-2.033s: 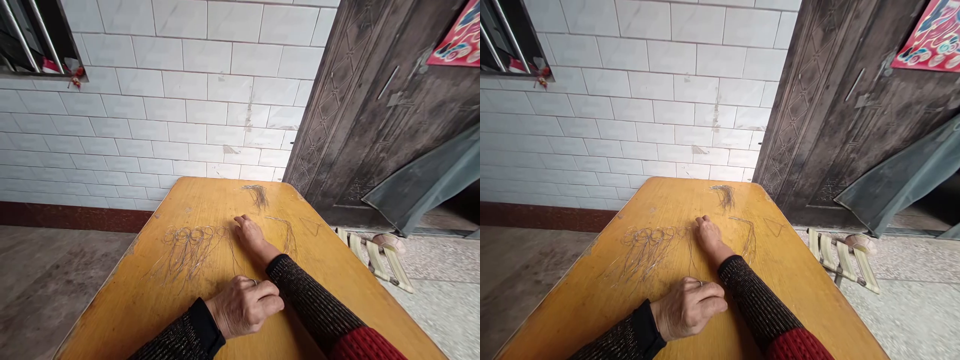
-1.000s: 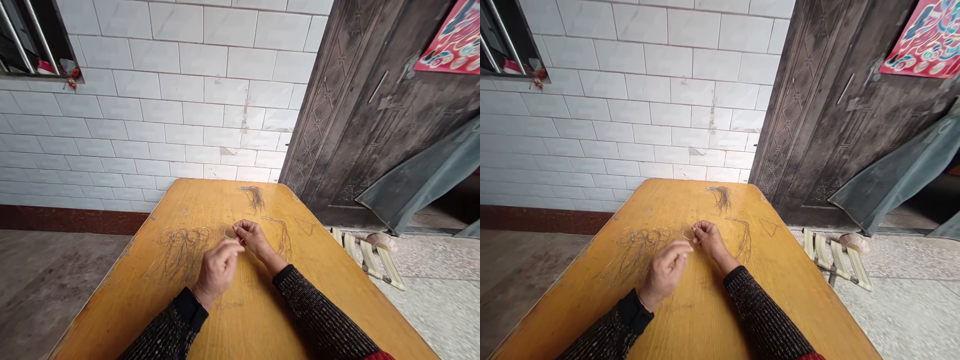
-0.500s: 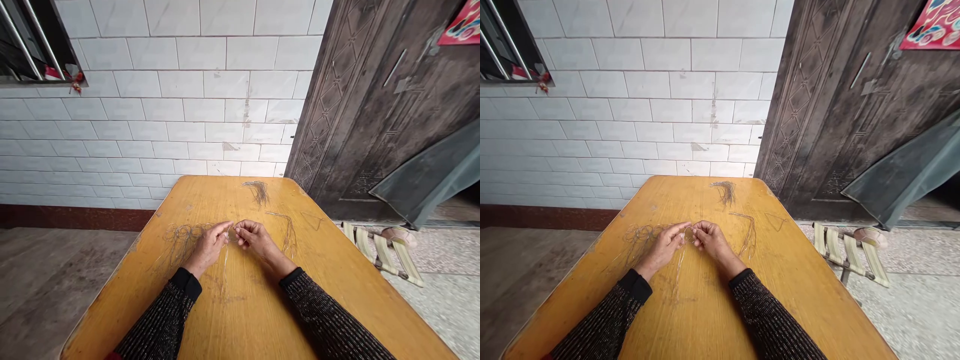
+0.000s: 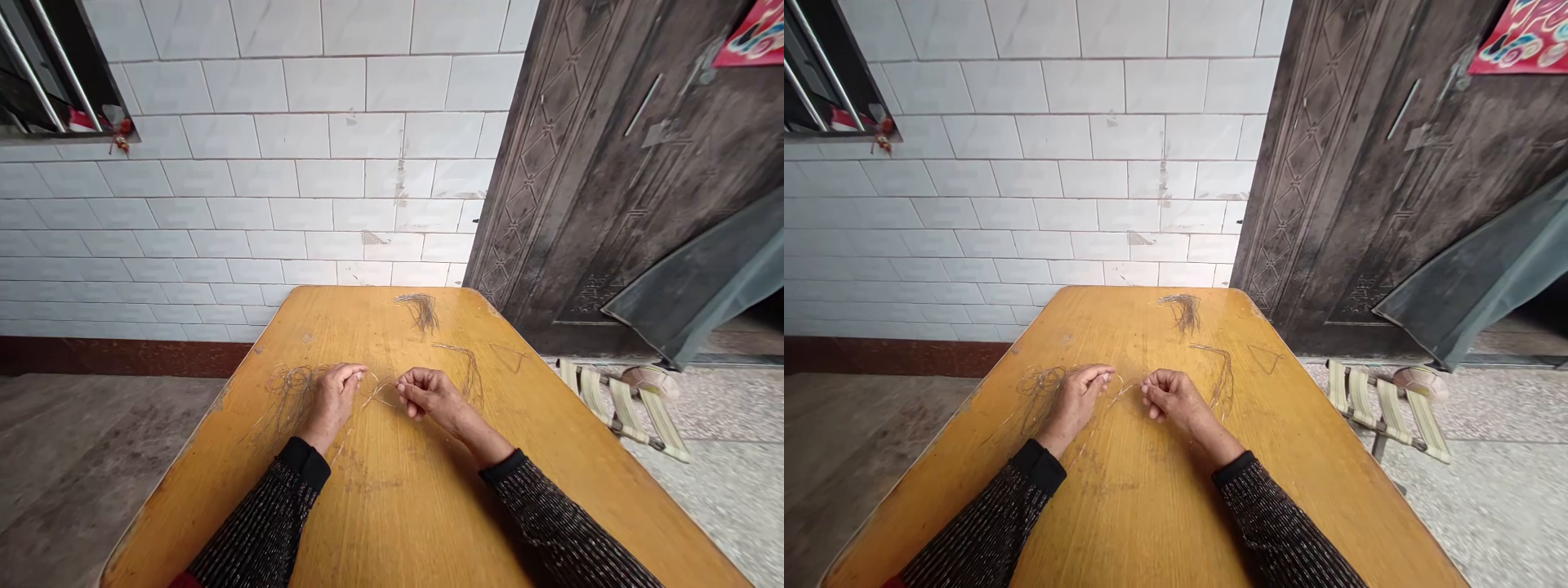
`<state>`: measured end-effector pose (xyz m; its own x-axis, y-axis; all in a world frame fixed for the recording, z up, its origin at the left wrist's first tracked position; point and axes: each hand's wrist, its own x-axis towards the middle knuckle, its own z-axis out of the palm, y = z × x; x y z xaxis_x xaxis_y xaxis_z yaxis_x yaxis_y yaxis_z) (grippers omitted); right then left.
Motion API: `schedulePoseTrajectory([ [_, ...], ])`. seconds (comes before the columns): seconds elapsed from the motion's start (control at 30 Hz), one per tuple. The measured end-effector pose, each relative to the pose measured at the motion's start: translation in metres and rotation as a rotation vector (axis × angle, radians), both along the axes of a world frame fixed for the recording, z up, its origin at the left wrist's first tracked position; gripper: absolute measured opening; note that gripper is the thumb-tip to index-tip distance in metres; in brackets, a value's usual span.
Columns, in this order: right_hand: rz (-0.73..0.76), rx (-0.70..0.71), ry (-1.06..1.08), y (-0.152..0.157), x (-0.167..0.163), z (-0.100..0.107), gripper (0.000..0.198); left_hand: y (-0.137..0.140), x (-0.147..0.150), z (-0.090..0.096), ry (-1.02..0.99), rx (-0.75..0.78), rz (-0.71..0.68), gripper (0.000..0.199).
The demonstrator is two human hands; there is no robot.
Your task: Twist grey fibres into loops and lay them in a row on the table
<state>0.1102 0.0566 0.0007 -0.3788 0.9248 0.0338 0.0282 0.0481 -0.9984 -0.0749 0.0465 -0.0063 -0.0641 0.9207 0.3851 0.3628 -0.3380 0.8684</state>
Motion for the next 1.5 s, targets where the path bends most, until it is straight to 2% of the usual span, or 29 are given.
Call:
schedulePoseTrajectory([
  [0.23,0.01,-0.076,0.093,-0.007,-0.01,-0.013,0.033,-0.001,0.007,-0.002,-0.084,-0.046,-0.034,0.024],
  [0.33,-0.109,-0.06,0.131,-0.005,-0.01,-0.01,0.032,-0.003,0.007,0.0,-0.107,-0.053,-0.048,0.024],
  [0.43,-0.243,0.021,0.113,-0.002,-0.005,-0.007,0.029,-0.005,0.007,0.005,-0.118,-0.058,-0.075,0.022],
  [0.5,-0.261,0.038,0.096,-0.001,-0.002,-0.007,0.028,-0.007,0.008,0.007,-0.126,-0.067,-0.097,0.021],
  [0.7,-0.037,-0.077,0.122,-0.003,0.0,-0.012,0.029,-0.011,0.012,0.003,-0.21,-0.153,-0.232,0.021],
  [0.8,0.06,-0.096,0.159,-0.006,0.004,-0.008,0.029,-0.01,0.013,0.0,-0.226,-0.159,-0.214,0.02],
  [0.93,0.111,-0.167,0.228,-0.008,0.009,-0.001,0.029,-0.008,0.013,-0.003,-0.231,-0.162,-0.196,0.021],
  [1.03,0.113,-0.196,0.259,-0.007,0.01,-0.001,0.028,-0.009,0.013,-0.003,-0.217,-0.179,-0.24,0.022],
  [1.13,0.021,-0.196,0.304,-0.001,0.012,-0.003,0.026,-0.012,0.013,-0.002,-0.171,-0.178,-0.297,0.024],
  [1.33,-0.309,-0.241,0.502,0.012,0.023,-0.006,0.018,-0.016,0.015,0.0,-0.059,-0.184,-0.386,0.02],
  [1.5,-0.462,-0.211,0.62,0.02,0.041,-0.001,0.008,-0.012,0.009,0.003,-0.104,-0.161,-0.286,0.022],
])
